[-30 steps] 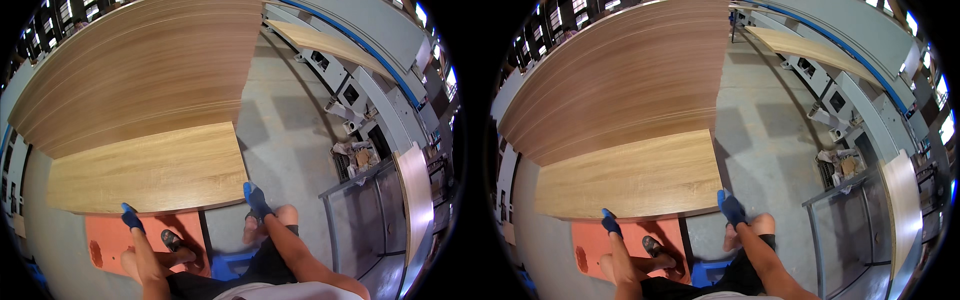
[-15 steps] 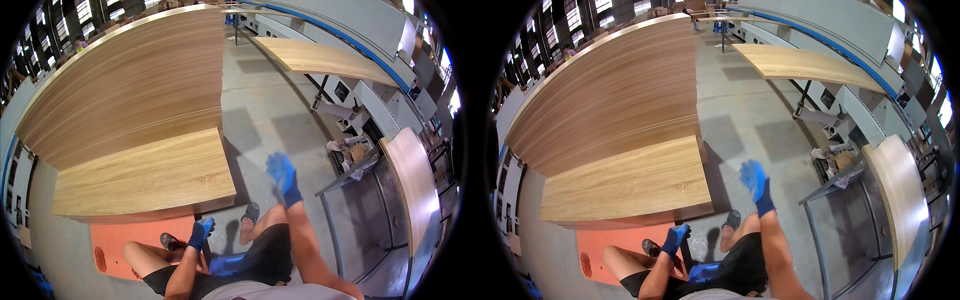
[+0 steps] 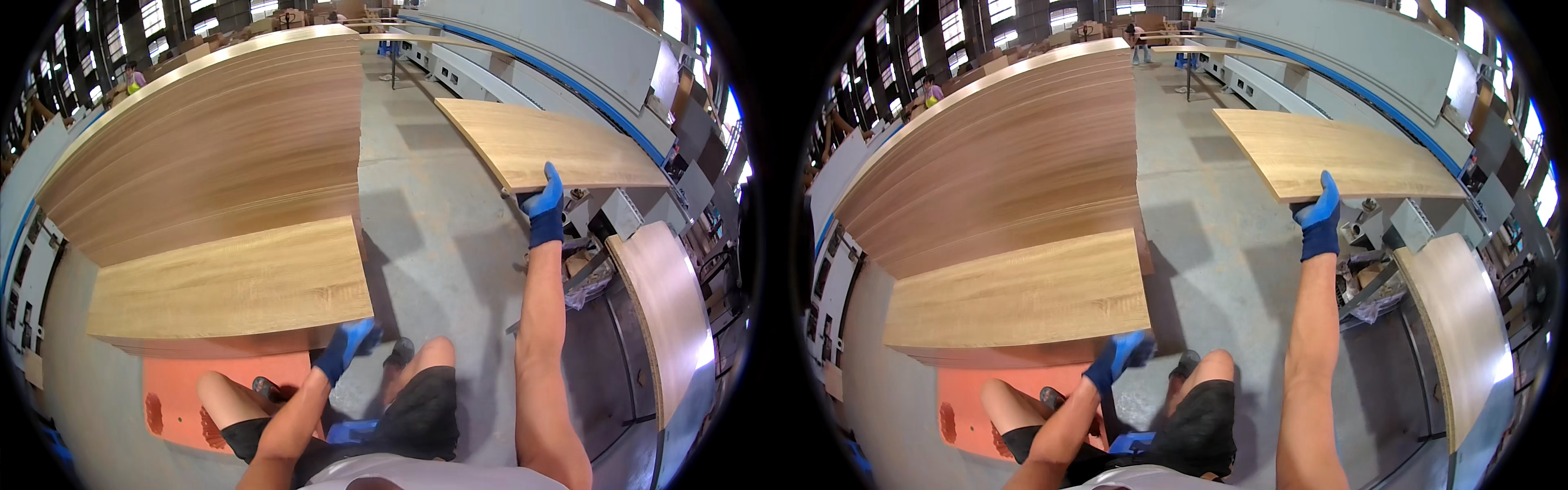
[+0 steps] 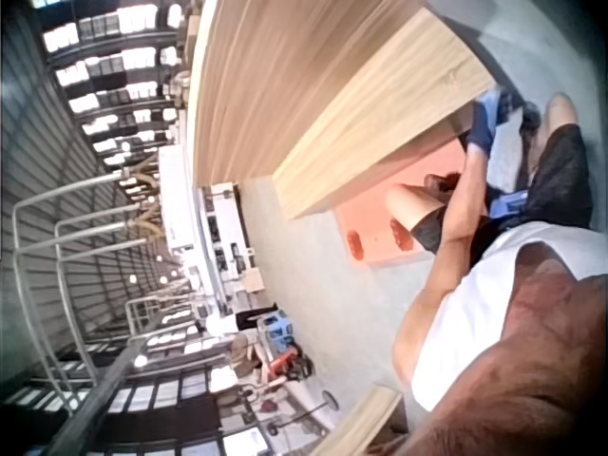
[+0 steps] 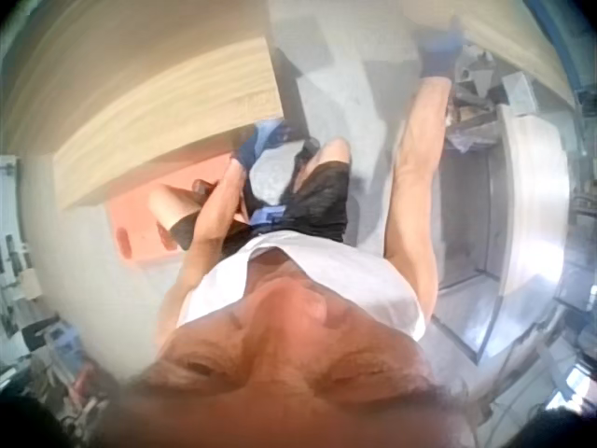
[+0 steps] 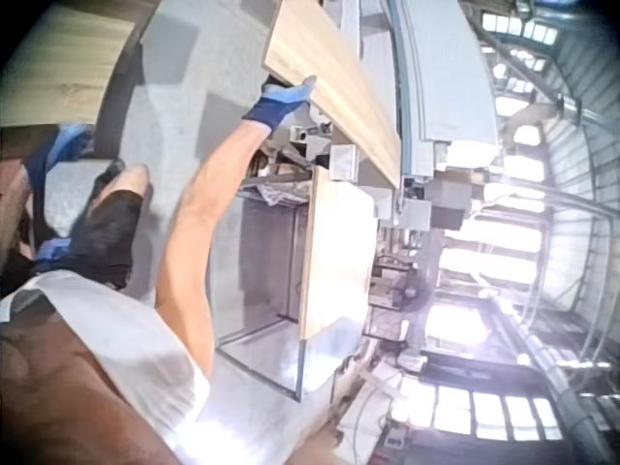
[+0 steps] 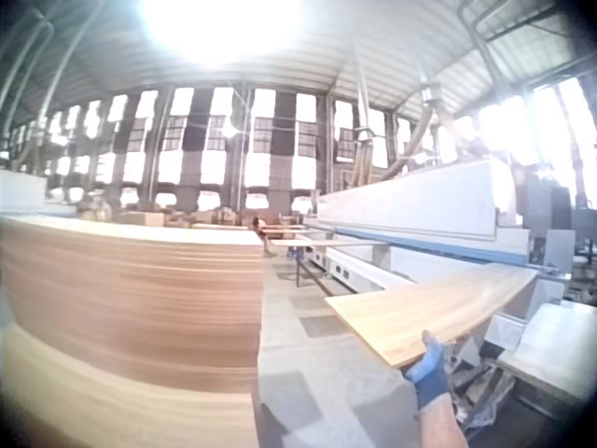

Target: The person picks up wood panels from a work table and stacks them onto a larger pile of panels on the floor.

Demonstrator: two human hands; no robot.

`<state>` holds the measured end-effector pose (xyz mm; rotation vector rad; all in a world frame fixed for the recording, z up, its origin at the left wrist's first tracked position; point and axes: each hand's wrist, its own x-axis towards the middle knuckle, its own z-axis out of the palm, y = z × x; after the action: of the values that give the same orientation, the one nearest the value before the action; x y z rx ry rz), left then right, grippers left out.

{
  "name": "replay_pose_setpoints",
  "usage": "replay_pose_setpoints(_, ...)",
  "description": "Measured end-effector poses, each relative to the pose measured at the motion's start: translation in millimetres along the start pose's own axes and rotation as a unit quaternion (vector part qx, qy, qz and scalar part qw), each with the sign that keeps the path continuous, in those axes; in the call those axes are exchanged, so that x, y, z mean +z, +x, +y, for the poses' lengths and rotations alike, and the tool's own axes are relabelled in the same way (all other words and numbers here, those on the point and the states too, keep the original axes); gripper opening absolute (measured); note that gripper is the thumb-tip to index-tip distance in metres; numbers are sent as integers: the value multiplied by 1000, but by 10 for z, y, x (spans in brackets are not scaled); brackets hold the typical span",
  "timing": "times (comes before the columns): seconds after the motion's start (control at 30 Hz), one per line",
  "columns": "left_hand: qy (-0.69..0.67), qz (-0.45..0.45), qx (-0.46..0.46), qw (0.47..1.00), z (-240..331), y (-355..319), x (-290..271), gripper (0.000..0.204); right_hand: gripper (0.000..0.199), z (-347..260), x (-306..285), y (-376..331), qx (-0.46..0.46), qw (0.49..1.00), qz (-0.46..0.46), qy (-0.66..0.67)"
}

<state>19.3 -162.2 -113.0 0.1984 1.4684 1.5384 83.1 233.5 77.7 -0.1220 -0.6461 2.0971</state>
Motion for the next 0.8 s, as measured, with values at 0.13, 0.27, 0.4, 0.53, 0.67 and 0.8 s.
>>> replay_pose_setpoints(0.13, -46, -110, 86, 989, 813, 301, 591, 39, 43, -138, -105, -365, -11, 1000, -12, -21)
replay_pose_setpoints(0.27, -88, -231, 86, 965, 1480, 353, 1565, 44, 41, -418, -240, -738, -5, 998, -6, -62)
replay_pose_setpoints(0.4, -164, -386, 33, 907, 1707, 157, 2368, 53, 44, -647, -153, -1221, 23, 995, -18, -98)
replay_pose_setpoints(0.53, -216, -399, 42, 890, 1567, -31, 2715, 52, 48, -842, -305, -1520, 30, 993, 6, -116)
replay_pose_setpoints(0.67, -241, -403, 66, 880, 1411, -66, 2710, 51, 51, -1107, -294, -1749, 27, 992, 23, -125)
replay_pose_setpoints(0.8, -264, -385, 101, 878, 1433, -392, 2265, 50, 51, -1818, -759, -1483, -30, 987, 52, -149)
